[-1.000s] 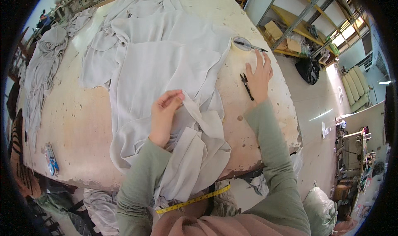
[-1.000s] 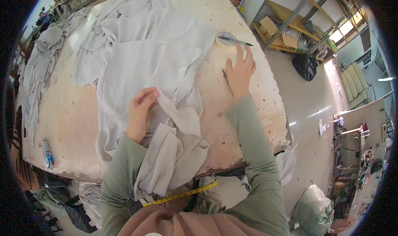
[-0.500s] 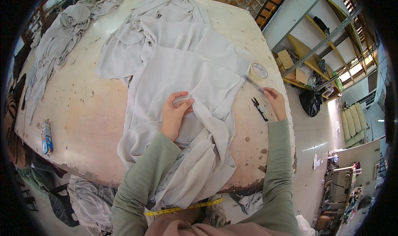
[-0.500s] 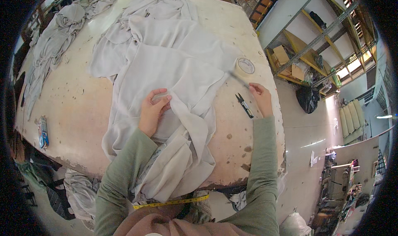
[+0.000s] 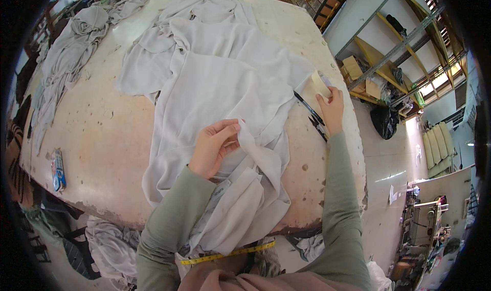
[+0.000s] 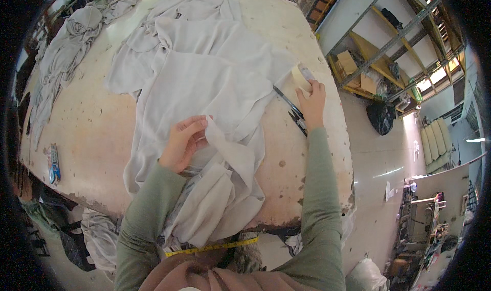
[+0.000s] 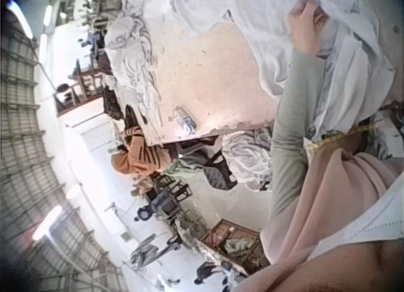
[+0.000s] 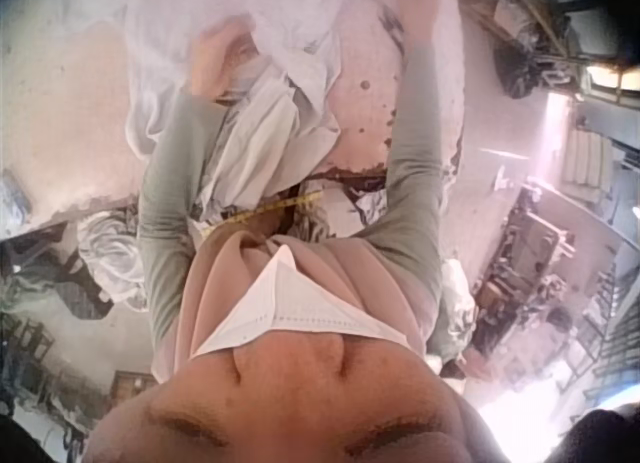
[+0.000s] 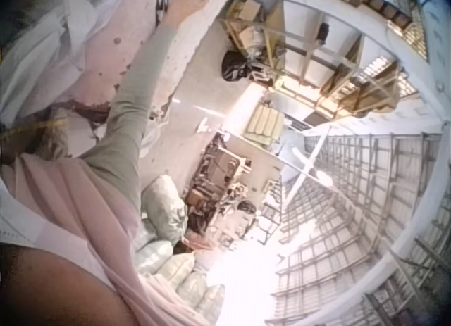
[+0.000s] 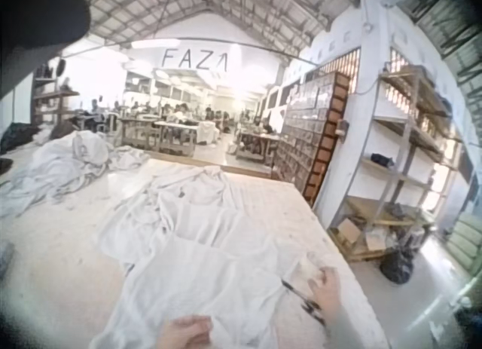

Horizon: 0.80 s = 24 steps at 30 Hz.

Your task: The person folds and aligns a white garment on a worktable, then uses scissors to trim a small section of fabric. They apply a piece of tape to the garment and mark it with a pen. The garment remains on the table at the end of the clip.

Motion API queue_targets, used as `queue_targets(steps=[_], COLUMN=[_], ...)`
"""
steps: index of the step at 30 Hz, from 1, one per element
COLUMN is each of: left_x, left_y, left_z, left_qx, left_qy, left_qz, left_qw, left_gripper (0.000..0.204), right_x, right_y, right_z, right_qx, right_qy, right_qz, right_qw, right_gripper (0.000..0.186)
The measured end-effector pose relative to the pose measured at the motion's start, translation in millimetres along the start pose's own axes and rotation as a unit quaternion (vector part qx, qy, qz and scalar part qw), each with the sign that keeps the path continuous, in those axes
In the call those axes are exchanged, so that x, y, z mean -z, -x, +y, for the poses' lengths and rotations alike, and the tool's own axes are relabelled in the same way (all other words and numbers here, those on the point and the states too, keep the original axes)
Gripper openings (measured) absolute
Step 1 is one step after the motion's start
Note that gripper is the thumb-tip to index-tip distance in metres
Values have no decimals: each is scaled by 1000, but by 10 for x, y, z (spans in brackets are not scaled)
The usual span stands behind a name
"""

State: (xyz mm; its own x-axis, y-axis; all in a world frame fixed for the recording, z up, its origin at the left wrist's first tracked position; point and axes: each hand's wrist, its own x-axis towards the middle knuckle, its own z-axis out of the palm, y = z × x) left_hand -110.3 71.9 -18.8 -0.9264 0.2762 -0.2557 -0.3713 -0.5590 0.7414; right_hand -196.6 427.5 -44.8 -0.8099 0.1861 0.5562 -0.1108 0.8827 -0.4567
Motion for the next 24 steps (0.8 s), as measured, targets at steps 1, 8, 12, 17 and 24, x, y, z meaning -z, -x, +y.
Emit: queue_targets(steps=[1, 8, 12, 17, 24], left_x=[-40, -212, -246, -278, -356], left_y=[83, 356, 324, 364, 437], left_z=[26, 78, 21, -35, -302], left_qx=[5, -37, -104, -420, -291], left_qy=[-5, -36, -163, -642, -496], left_qz=[-14, -61, -39, 24, -218], left_qw=[1000, 997, 980, 640, 789], left_gripper=[19, 18, 17, 22, 32], right_x=[105, 523, 511, 271, 375], right_y=[92, 769, 1095, 1301, 1283], right_z=[-140, -1049, -1255, -1295, -1349], right_qx=[29, -129, -168, -168, -12], right_qy=[-17, -425, -443, -467, -345], right_qz=[28, -91, -167, -204, -98], right_qw=[999, 891, 864, 844, 933], right_gripper=[23, 23, 26, 29, 35])
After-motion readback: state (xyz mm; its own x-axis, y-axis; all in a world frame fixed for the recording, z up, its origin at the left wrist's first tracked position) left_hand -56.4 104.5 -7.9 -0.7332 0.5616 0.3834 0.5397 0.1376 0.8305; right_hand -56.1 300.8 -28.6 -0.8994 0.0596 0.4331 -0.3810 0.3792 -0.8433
